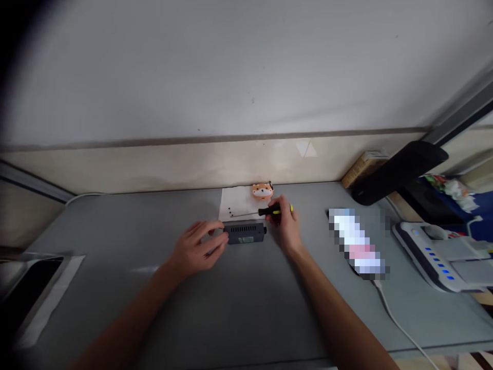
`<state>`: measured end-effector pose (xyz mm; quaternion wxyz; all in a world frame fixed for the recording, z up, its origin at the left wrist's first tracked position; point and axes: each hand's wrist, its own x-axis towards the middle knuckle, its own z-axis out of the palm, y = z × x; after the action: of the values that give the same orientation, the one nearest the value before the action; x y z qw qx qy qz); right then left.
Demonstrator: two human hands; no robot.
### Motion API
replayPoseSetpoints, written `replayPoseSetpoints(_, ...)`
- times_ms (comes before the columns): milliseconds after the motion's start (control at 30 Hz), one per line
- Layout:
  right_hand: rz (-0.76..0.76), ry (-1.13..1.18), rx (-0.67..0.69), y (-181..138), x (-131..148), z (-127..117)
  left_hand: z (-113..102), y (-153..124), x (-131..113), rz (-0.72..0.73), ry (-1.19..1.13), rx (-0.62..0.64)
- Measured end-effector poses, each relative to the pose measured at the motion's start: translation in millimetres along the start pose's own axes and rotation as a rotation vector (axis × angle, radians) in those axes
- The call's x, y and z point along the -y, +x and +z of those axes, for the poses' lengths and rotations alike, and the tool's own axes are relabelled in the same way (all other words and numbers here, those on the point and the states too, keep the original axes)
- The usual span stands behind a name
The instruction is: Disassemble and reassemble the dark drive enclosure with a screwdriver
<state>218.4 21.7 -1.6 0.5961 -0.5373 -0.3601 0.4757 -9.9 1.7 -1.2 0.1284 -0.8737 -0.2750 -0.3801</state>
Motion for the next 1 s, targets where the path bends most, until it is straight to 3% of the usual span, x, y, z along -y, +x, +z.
replayPoseSetpoints(167,-0.044,-0.160,0.092,-0.7,-1.5,2.6,1.6,-1.0,-0.2,-0.007,-0.010,0.000)
replayPoseSetpoints(433,-0.043,-0.206,0.127,-3.3,2.6,4.6,1.7,0.0,-3.7,-0.074,-0.104,0.025)
replayPoseSetpoints(767,0.051,0.219,-0.039,2.8,10.5,-2.8,-13.0,3.5,6.8,-0.141,-0.034,0.047)
replayPoseSetpoints(1000,0.040,0.250,-0.042,3.3,17.4,-5.6,0.4,7.2,-12.8,-0.035,0.047,-0.018)
